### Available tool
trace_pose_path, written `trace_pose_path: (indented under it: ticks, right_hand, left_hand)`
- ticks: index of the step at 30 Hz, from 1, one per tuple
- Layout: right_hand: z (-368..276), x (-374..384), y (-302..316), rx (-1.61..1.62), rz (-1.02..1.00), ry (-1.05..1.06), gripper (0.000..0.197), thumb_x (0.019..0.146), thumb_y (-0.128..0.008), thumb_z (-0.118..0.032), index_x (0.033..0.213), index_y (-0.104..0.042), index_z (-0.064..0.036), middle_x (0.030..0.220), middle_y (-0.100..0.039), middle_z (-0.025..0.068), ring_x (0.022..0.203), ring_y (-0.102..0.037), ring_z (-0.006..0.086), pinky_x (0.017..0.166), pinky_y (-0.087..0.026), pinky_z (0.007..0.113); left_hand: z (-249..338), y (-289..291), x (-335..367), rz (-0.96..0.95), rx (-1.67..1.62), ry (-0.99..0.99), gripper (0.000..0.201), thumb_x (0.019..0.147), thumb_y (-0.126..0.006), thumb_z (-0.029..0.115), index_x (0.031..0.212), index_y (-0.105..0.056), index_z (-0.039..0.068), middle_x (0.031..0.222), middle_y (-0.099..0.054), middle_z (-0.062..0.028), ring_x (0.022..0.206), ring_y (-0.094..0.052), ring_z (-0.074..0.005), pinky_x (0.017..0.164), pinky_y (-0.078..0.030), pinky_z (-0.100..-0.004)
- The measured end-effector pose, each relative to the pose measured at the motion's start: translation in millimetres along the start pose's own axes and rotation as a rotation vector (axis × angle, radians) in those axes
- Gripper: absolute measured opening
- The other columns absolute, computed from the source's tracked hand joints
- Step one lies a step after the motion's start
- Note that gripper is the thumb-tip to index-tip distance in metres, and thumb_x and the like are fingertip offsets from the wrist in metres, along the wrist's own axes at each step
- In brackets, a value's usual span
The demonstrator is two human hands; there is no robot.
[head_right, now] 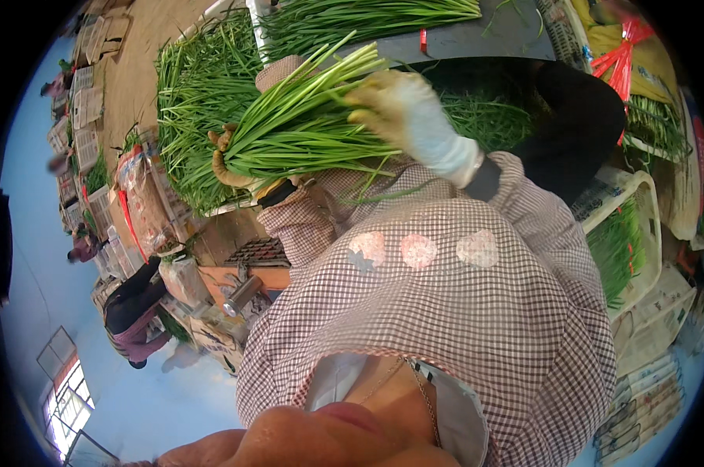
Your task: The person sorts through large containers of green chives by hand, gathers them into smaller bunches, aligns the ends, and ties each bundle with a red ribbon before placing the finished bunches into a white crate.
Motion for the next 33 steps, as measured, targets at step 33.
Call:
trace_pose_path:
  ticks: [33]
  right_hand:
    - [83.6, -50.4, -7.3, 1.156, 0.039, -0.82, 0.026, 0.102, -0.066, -0.026, 0.114, -0.068, -0.0034, 0.102, -0.066, 0.0026, 0.077, -0.052, 0.0089, 0.081, -0.05, 0.023]
  left_hand:
    - [23.6, 63.8, -3.1, 0.132, 0.021, 0.065, 0.03, 0.093, -0.058, 0.017, 0.12, -0.064, 0.004, 0.098, -0.068, -0.0088, 0.11, -0.06, -0.0271, 0.102, -0.051, -0.0517]
Point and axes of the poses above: each hand's wrist, its own x-axis towards the middle knuckle, its own y-axis out of the back of the hand, z = x × y, the point moved 9 cm from there along x, towards the middle knuckle
